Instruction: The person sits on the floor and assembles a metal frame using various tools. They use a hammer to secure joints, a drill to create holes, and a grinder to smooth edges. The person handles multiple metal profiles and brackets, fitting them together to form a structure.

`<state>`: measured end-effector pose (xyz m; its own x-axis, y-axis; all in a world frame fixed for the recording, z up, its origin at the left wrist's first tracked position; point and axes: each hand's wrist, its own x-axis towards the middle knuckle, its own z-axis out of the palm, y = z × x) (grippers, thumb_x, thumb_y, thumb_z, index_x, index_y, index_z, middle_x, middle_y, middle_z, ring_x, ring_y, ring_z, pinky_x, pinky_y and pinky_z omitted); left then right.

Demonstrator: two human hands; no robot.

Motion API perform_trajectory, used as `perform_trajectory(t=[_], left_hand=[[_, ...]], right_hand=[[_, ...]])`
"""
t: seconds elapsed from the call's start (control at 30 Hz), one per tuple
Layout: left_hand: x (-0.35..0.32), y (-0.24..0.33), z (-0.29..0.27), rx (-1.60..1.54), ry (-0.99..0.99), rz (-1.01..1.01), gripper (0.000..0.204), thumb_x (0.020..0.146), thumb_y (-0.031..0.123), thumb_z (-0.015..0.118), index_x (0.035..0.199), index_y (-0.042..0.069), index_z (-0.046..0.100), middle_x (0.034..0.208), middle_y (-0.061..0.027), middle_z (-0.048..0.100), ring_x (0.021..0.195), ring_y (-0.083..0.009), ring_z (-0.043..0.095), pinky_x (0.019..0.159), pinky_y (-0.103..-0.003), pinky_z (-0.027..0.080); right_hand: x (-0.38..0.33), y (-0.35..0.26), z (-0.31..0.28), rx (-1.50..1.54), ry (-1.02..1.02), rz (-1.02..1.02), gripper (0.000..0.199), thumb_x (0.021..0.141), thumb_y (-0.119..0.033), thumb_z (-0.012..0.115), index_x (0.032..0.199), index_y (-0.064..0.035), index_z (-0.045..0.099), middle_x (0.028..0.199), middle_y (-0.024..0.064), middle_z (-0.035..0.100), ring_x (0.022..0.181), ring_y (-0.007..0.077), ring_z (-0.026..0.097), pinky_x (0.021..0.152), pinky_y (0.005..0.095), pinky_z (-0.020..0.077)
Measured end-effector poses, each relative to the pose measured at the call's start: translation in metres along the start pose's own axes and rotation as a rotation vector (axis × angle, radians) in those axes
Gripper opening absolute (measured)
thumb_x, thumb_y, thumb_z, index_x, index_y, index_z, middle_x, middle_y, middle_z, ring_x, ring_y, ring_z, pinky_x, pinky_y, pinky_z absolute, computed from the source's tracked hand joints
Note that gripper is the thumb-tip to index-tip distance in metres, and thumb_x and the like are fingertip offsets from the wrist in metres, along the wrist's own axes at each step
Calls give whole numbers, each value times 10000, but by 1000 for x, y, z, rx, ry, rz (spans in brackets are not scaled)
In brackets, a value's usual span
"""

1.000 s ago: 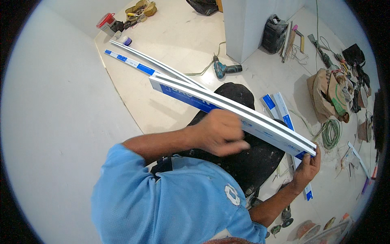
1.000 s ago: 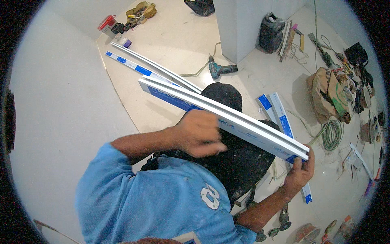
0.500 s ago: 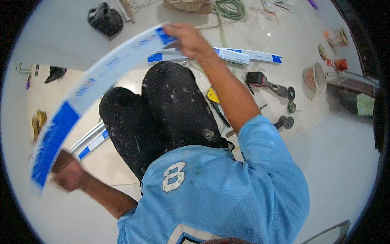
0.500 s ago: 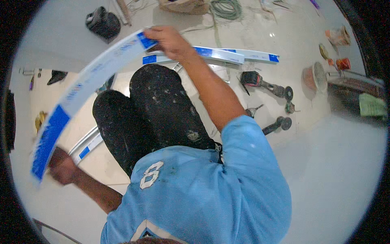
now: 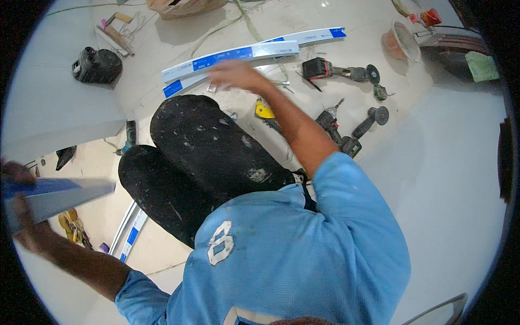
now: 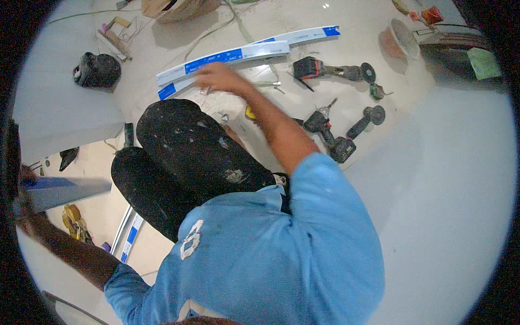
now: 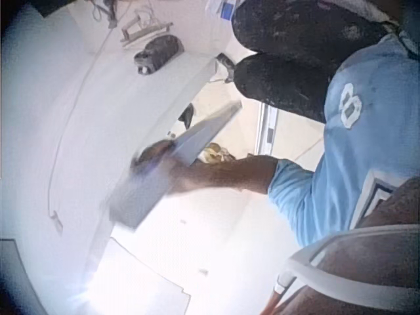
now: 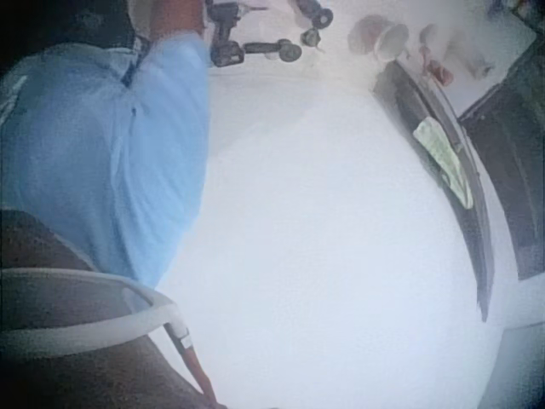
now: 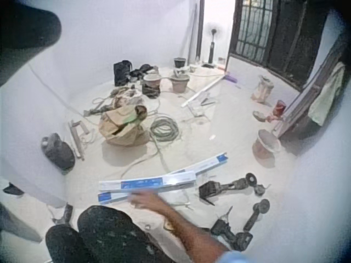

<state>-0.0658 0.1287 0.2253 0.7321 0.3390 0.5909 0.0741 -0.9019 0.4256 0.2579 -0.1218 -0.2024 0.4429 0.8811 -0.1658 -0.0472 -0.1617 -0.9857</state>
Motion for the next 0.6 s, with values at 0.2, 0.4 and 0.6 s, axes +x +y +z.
perform_trajectory(t=[0.2,0.4,0.6], left_hand=[[-103,14,105,301,-517,-459,876,813,255,939,1522,-30,511,1306,-228,712,1201,-355,695,1073,-469,535],[-138,41,158,162,-692,-539,803,778,268,945,1449,32,573,1163,-245,772,1030,-378,779,927,-484,612],[-129,42,157,209,-753,-372,740,799,429,919,1376,78,616,1086,-207,769,972,-385,773,891,-496,615]], right_hand=[[-197,177,-96,-896,504,586,463,932,-440,791,1047,5,732,1085,246,761,1069,447,737,941,550,581],[-233,173,-26,-980,461,405,457,870,-301,858,1162,2,680,1171,245,705,1154,450,663,1012,546,532],[-223,180,19,-1189,452,294,902,726,-389,964,1434,-23,543,1376,186,586,1309,382,552,1122,570,416]])
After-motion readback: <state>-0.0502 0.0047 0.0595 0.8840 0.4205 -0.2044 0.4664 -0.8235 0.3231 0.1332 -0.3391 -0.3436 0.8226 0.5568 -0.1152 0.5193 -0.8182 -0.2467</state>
